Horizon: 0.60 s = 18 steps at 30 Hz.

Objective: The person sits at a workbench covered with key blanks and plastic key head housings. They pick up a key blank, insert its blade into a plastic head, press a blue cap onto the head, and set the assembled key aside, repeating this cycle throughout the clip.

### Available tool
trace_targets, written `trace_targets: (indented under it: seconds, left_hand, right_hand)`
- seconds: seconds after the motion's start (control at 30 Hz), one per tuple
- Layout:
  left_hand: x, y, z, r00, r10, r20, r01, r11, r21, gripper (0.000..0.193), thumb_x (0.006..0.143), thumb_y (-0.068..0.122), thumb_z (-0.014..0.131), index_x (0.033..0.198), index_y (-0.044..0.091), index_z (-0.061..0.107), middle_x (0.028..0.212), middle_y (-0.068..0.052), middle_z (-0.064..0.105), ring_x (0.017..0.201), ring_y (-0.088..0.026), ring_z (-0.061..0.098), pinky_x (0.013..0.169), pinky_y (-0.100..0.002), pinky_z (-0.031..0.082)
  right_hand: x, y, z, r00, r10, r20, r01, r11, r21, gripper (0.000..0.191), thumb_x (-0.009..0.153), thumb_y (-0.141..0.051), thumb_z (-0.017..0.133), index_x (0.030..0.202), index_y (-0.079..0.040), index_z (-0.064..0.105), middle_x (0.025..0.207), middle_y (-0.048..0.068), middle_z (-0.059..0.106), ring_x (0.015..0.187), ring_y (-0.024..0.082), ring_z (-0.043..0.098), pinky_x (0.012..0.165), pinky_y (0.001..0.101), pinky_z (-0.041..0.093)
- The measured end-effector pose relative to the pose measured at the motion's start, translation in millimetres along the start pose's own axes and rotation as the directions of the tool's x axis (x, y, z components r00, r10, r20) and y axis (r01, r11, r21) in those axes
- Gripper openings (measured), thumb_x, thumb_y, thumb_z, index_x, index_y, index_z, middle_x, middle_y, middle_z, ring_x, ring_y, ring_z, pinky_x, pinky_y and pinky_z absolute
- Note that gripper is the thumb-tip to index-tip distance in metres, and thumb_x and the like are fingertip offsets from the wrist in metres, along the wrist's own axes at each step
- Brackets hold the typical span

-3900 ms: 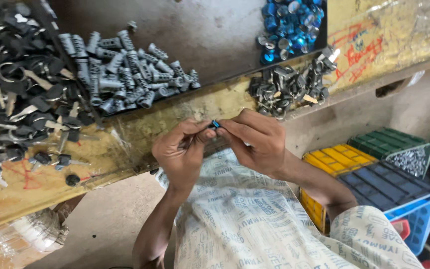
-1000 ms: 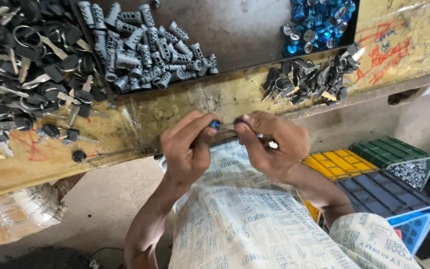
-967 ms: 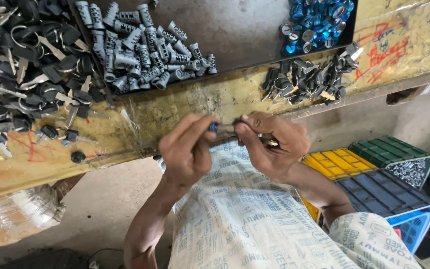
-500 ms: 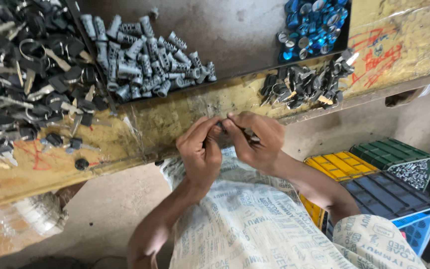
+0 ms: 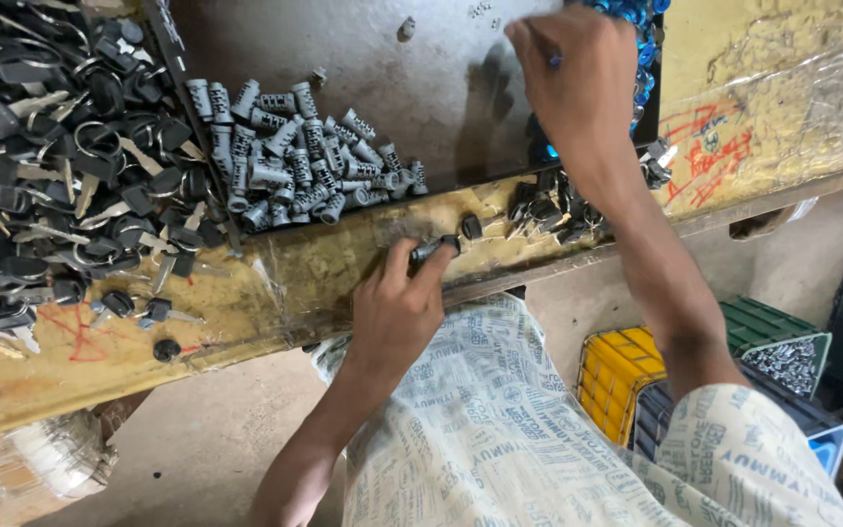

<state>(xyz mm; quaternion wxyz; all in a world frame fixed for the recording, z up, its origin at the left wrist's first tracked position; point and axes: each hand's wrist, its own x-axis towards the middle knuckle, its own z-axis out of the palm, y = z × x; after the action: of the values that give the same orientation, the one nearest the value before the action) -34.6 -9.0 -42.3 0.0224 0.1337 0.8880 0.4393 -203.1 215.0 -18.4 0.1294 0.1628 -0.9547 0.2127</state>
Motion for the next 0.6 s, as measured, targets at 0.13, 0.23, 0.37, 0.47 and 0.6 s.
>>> trace_targets:
  seconds: [0.13,0.23,0.37,0.47,0.6]
  left_hand:
    - [-9.3,3.2,-5.2,0.997,0.056,-0.044,-0.052,0.995,0.088,0.042,0.083,-0.002,0.072,0.121,0.016,0.075,0.117,-0.016,0.064,0.091,-0.027,0.071,0.071,-0.033,0.062]
    - [-17.3,8.5,-9.9,0.981,0.043,-0.190,-0.013,0.988,0.157,0.039,0.087,-0.001,0.072,0.124,0.013,0.074,0.121,-0.021,0.064,0.087,-0.024,0.071,0.066,-0.029,0.062]
    - [-13.8,3.3,-13.4,0.962,-0.187,-0.201,0.135,0.959,-0.250,0.024,0.094,-0.002,0.070,0.115,0.009,0.076,0.110,-0.015,0.072,0.071,-0.013,0.070,0.051,-0.020,0.053]
    - [-5.1,-3.4,-20.1,0.946,-0.290,-0.144,0.202,0.876,-0.437,0.015,0.099,0.004,0.070,0.112,0.007,0.076,0.099,-0.010,0.074,0.062,-0.008,0.063,0.049,-0.020,0.050]
    - [2.4,-0.7,-28.9,0.940,-0.329,-0.091,0.234,0.815,-0.530,0.013,0.100,0.006,0.069,0.111,0.004,0.076,0.094,-0.006,0.074,0.065,-0.005,0.061,0.055,-0.021,0.047]
  right_hand:
    - [16.2,0.6,23.6,0.999,0.020,-0.031,-0.024,0.990,-0.137,0.016,0.092,-0.010,0.081,0.086,0.000,0.070,0.083,0.017,0.069,0.074,0.039,0.066,0.064,0.0471,0.049]
    - [10.0,0.7,25.4,0.998,0.060,0.018,-0.057,0.988,-0.145,0.007,0.093,-0.004,0.076,0.094,0.000,0.070,0.092,0.018,0.070,0.081,0.040,0.067,0.068,0.0487,0.050]
    - [-7.9,10.4,22.7,1.000,0.015,0.022,-0.012,0.993,-0.121,0.004,0.097,0.002,0.072,0.098,0.003,0.069,0.099,0.020,0.068,0.088,0.041,0.065,0.074,0.0477,0.051]
    - [-13.6,21.2,23.9,0.992,0.113,0.050,-0.112,0.993,-0.027,0.008,0.095,0.000,0.074,0.103,-0.001,0.072,0.098,0.018,0.068,0.085,0.037,0.068,0.074,0.0463,0.053]
    - [-3.5,14.5,20.7,0.997,-0.073,0.037,0.079,0.977,-0.196,0.010,0.099,-0.004,0.076,0.097,-0.003,0.066,0.096,0.016,0.065,0.089,0.037,0.065,0.076,0.0457,0.052]
